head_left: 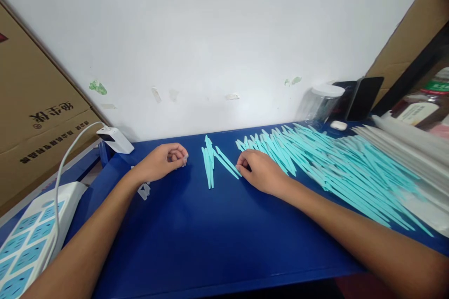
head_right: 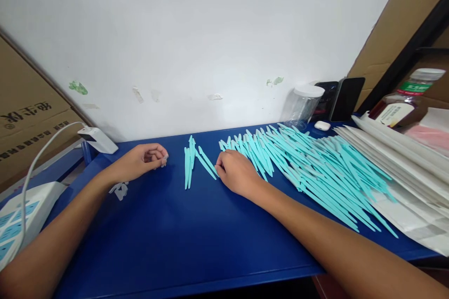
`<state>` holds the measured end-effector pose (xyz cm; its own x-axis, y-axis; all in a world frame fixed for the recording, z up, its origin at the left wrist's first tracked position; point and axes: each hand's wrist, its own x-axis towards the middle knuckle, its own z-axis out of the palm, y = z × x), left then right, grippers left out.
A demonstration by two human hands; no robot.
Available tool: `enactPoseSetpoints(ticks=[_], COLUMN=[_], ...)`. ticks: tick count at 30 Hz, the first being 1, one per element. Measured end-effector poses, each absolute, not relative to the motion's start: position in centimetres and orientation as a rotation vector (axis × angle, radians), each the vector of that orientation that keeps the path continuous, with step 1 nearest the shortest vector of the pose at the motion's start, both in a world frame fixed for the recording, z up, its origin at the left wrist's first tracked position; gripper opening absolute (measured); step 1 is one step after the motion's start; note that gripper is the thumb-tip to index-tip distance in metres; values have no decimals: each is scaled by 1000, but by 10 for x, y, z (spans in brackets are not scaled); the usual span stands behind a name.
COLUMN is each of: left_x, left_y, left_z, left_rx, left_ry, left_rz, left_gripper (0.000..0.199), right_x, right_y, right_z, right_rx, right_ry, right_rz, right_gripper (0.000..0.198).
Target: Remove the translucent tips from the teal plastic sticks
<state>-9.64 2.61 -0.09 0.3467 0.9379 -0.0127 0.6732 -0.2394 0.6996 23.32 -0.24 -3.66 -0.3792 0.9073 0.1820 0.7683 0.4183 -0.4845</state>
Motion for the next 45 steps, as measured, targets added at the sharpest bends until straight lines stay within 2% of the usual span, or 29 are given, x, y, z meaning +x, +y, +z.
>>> enactPoseSetpoints(ticks=[5,8,16,20,23,31,45], left_x=[-83,-79,-79,-78,-77,-74,-73], left_y=[23,21,21,22,23,21,21], left_z=[1,0,-6,-10,-11,-10,-12], left_rx=[1877,1803,1754,1765,1729,1619,1601], left_ry=[1345,1319,1402,1337,1318,1317,1328], left_rz=[779,827,835,870,930,1042,1053], left_gripper=[44,46,36,34,34,33,36], right_x=[228,227,242,245,246,246,246], right_y=[-4,-4,-5,-3,0,2,1], right_z=[-39,-37,-21,-19,-17,-10,-11], right_rx=[-1427,-1437,-1549,-1548,-1478,-1257,-1130], right_ry=[-2209,-2265,-2288,-2244,-2137,-1913,-1903], right_rz=[394,382,586,559,540,752,891], right_gripper=[24,14,18,14,13,14,14])
